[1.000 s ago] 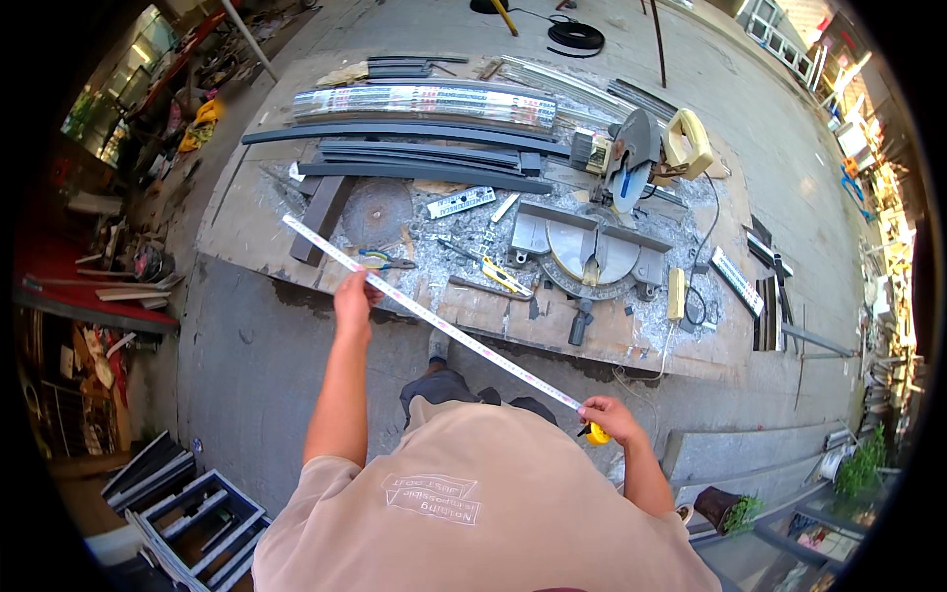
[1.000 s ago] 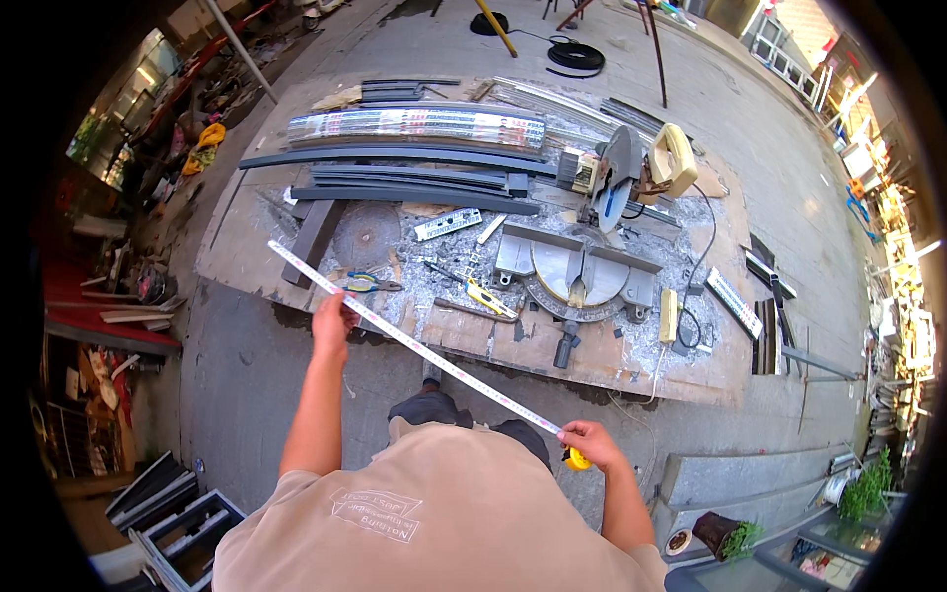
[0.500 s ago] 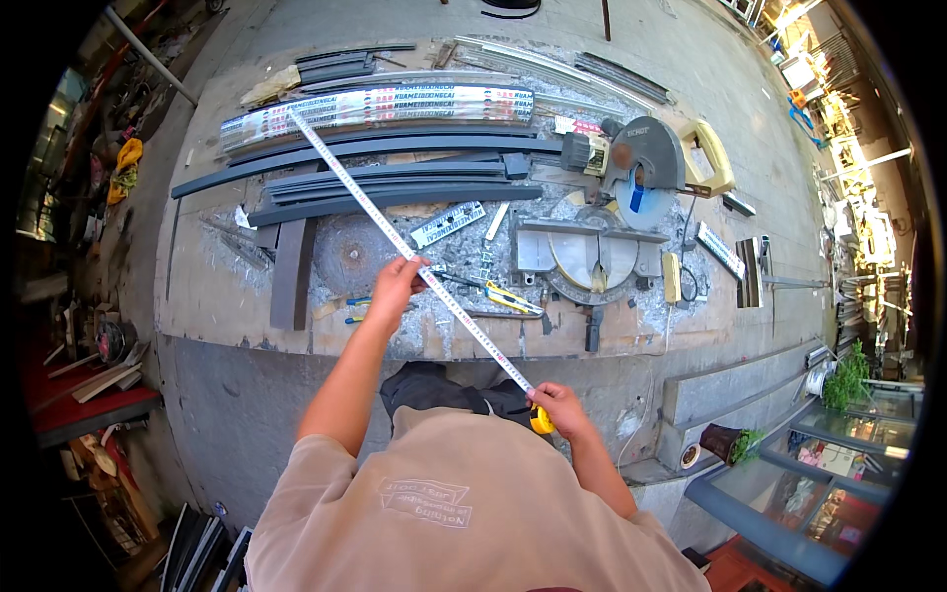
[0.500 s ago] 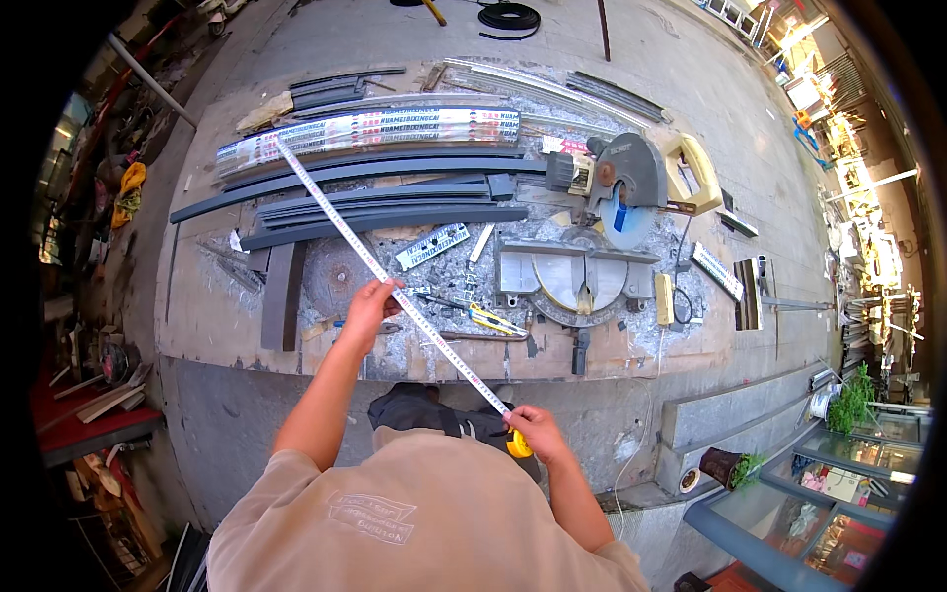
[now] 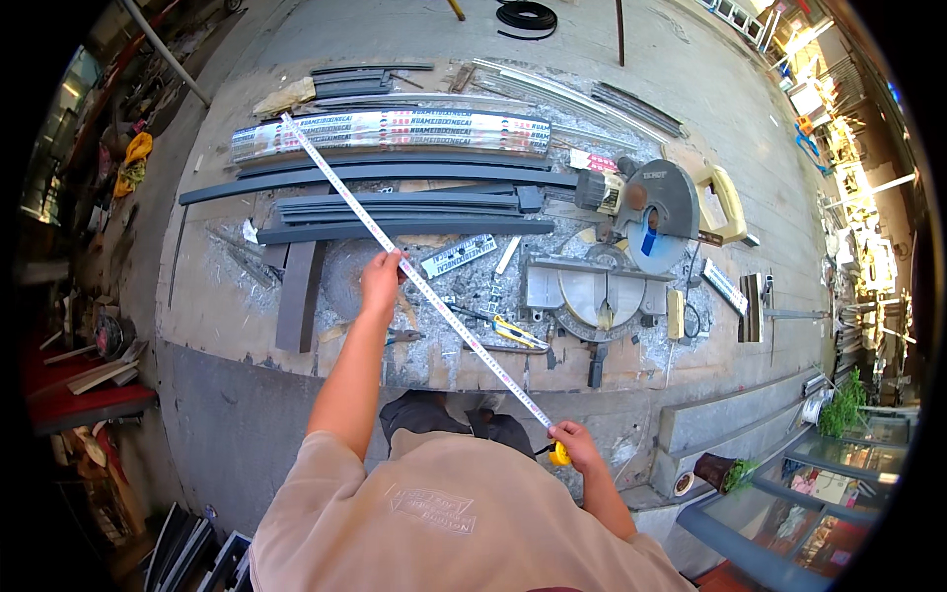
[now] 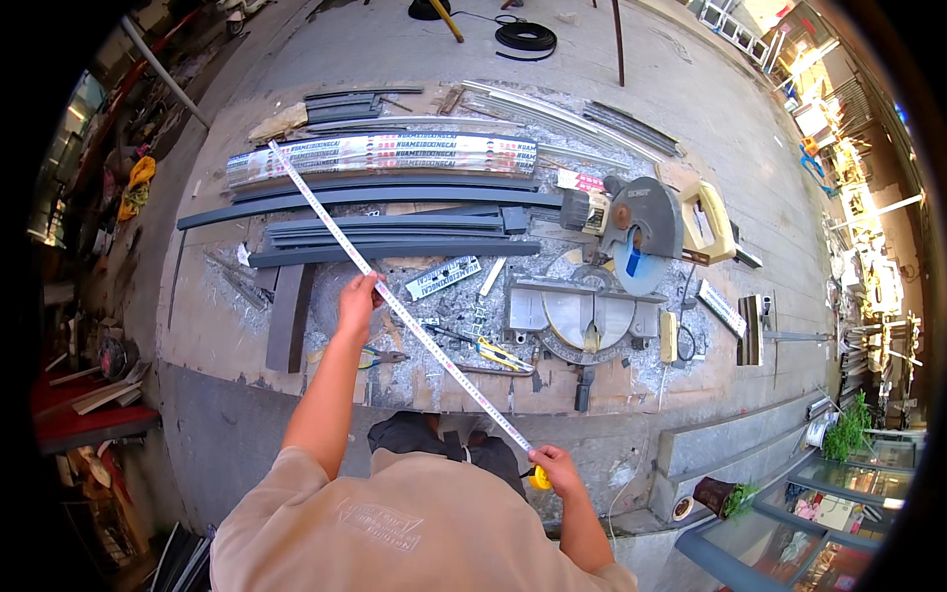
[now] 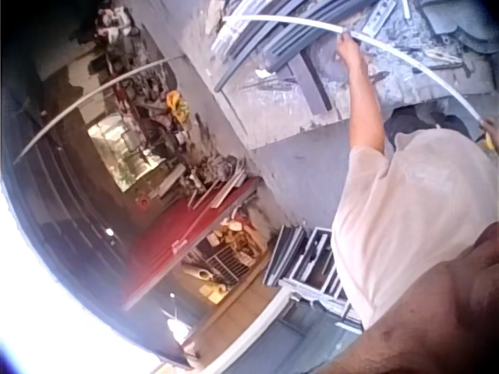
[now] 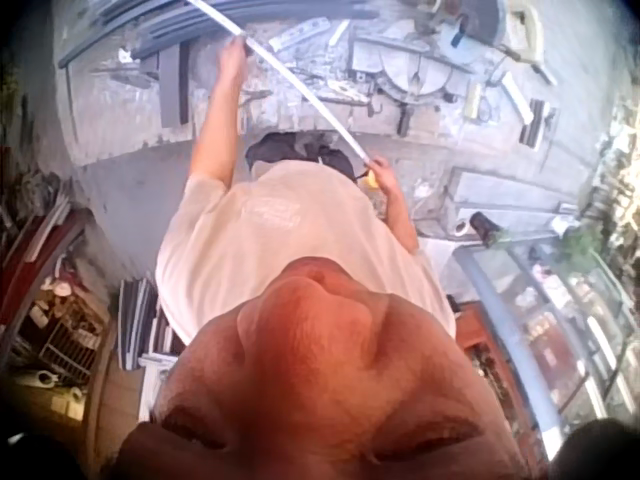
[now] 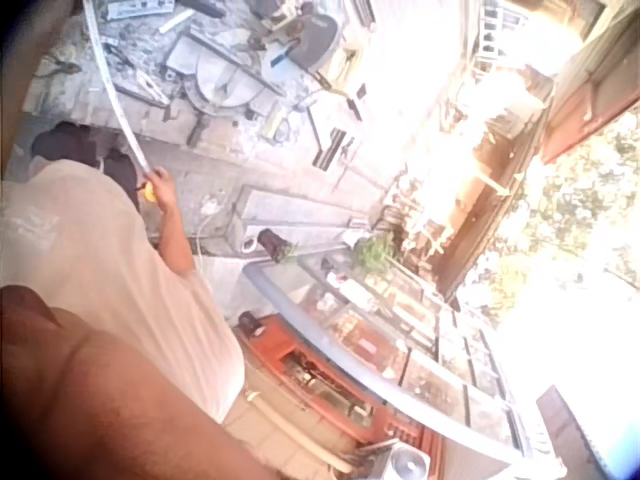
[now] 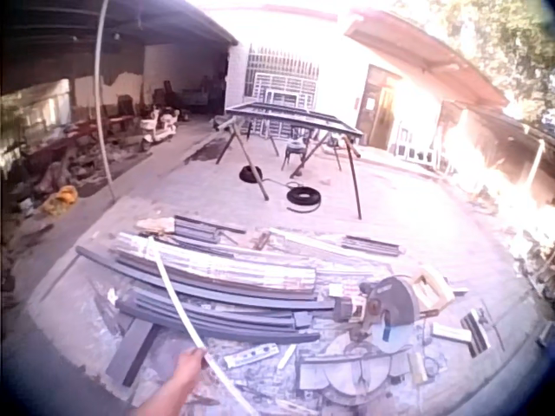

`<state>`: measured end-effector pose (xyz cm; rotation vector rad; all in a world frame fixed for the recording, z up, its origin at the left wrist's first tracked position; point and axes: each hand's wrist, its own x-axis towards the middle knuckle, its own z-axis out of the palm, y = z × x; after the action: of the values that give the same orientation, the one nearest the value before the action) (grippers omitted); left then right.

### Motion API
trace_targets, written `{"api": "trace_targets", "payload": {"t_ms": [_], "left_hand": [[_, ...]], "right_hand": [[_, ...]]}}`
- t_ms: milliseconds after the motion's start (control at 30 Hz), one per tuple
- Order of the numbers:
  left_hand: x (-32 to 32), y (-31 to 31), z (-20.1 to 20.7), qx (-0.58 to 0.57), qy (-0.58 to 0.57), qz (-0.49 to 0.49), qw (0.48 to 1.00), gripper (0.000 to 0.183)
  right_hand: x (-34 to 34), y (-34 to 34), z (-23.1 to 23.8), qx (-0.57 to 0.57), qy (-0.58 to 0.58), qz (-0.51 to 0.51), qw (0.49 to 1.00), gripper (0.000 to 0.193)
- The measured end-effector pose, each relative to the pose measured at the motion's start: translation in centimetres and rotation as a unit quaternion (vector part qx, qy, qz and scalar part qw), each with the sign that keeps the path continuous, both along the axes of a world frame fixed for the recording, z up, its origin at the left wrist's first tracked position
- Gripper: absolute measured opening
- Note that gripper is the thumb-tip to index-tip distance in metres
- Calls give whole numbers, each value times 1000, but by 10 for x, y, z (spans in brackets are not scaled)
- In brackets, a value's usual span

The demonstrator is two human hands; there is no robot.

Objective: The person measures metal beams with a tape measure, cuts a beam using a miter saw, and checks the fit of the cut piece against a large rectangular metal frame.

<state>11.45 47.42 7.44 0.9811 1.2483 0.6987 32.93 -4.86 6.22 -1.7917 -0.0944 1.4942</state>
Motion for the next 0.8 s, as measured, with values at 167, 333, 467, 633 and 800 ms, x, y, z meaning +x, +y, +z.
{"api": "trace_targets", "payload": {"t_ms": [167,333,467,633,800], "left_hand": [[4,51,11,-36,-72,-8,997,37],[37,119,-32,-90,-109,22,990,40],[74,184,-99,-128,-114,83,982,41],[105,240,-123,-185,-123,205,953,23],[122,256,-115,-210,-102,241,942,49]], "right_hand": [[0,18,18,-11,36,-16,999,19],[0,32,16,13,19,-80,997,19],[0,36,20,32,42,-157,986,19],[-14,39,41,14,35,-231,972,18],[-36,24,37,20,58,-259,964,20]]}}
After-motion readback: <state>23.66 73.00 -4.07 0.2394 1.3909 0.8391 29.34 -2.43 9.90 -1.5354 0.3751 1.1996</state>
